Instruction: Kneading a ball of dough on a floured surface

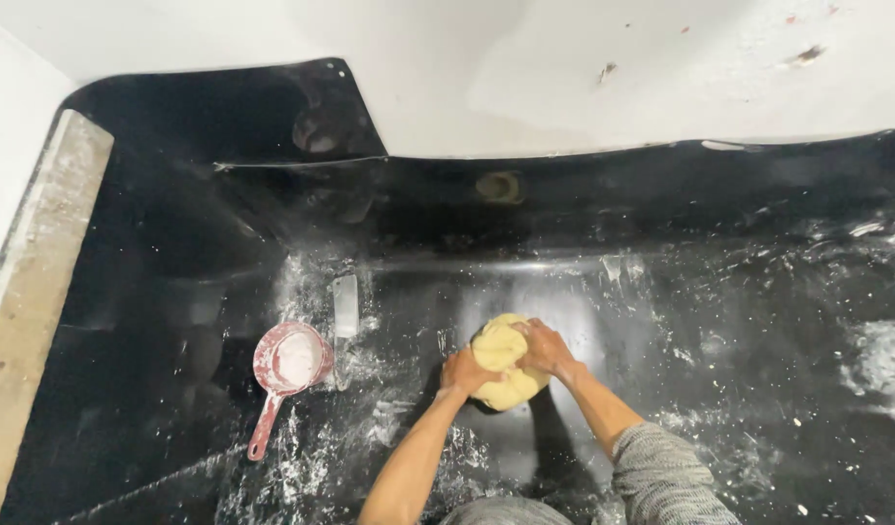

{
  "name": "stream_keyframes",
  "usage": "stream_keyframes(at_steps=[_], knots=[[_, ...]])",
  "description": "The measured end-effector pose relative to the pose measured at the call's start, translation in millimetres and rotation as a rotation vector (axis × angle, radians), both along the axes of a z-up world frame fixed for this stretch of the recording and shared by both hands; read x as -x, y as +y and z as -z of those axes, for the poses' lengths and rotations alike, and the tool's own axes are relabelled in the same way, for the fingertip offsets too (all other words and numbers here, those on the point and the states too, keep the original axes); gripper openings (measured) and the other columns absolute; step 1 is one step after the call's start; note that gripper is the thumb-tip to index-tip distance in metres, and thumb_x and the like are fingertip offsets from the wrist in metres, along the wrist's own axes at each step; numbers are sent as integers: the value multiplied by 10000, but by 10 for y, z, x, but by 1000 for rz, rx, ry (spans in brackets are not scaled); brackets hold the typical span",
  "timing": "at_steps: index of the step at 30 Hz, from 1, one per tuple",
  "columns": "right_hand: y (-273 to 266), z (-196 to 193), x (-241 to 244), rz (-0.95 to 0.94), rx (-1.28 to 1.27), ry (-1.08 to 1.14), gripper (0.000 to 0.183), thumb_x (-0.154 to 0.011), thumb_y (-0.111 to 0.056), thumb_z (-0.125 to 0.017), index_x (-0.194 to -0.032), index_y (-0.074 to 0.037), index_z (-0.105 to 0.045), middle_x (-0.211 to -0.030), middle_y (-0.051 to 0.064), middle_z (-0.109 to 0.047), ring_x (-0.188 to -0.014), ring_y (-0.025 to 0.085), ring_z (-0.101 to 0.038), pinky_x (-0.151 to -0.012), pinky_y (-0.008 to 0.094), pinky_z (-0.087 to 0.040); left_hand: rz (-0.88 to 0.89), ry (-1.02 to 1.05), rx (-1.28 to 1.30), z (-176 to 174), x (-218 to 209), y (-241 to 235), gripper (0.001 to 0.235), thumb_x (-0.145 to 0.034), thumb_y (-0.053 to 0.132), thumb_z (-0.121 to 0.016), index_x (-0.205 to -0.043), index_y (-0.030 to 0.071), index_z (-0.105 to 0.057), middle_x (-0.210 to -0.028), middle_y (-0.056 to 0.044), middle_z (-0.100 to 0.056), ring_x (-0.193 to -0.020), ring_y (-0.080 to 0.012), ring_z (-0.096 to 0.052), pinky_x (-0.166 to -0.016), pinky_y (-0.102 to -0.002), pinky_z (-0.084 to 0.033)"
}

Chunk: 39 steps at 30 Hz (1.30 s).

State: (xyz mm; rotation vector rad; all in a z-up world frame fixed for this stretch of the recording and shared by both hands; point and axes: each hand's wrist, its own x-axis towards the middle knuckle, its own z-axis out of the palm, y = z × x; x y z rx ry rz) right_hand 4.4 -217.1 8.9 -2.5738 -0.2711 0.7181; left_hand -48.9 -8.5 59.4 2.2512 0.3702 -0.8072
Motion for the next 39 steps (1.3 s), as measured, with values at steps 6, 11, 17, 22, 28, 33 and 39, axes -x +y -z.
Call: stream_keyframes(at_steps=[6,11,17,22,28,33,39], knots=[[118,-904,819,-29,-97,-111,1020,-753,-178,-838,-1575,-343,-258,-1597,345,-136,-1442,621,-191,-1156,678,-339,-33,-195,140,-191,1060,-95,1229,-695,258,-893,-1602,247,-64,-1564,-240,-206,-1329,-543,-464,-1098,-616,-471],[211,-638,1374,95,-66,-45,1330,-624,-288,-994,-1627,-300,-121,-1644,318,74,-1496,556,53,-1144,733,-208,453,-469,-30,-180,1050,-84,1160,-732,109,-876,-1627,127,-139,-1608,-344,71,-1492,-511,-83,-1202,-622,-132],[38,336,999,-33,157,-451,1756,-296,-709,-1077,-1609,-213,-22,-1602,383,121,-1473,623,79,-1084,700,-244,435,-388,11,-1,473,-179,1198,-692,68,-922,-1597,359,-193,-1653,-135,164,-1519,-441,-90,-1066,-657,-377],[-56,-166,450,74,-133,-50,1347,-589,-449,-985,-1585,-395,-80,-1667,184,84,-1486,467,-107,-1046,667,-468,325,-203,80,-111,-77,-190,1059,-696,258,-905,-1540,373,-275,-1609,-90,-69,-1353,-338,-368,-1143,-590,-387],[-103,63,-167,257,6,-9,1016,-483,-560,-953,-1381,-649,-486,-1458,-14,-519,-1200,344,-660,-989,477,-573,230,-193,-33,676,-670,-133,971,-440,503,-921,-1294,602,-468,-1418,-13,-456,-1118,-389,-679,-871,-509,-574],[-135,391,-234,164,100,-92,777,-561,-569,-910,-1285,-484,-639,-1203,-25,-697,-1133,272,-706,-940,465,-598,156,-224,16,717,-594,-41,911,-460,578,-926,-1295,504,-568,-1290,-44,-603,-1142,-349,-690,-911,-459,-576],[-139,-98,349,-9,-11,77,603,-661,-425,-892,-1225,-296,-723,-1221,114,-723,-1186,375,-666,-1038,518,-551,161,-29,131,-175,144,59,977,-550,395,-918,-1445,234,-561,-1359,-219,-625,-1276,-373,-608,-1059,-461,-502]])
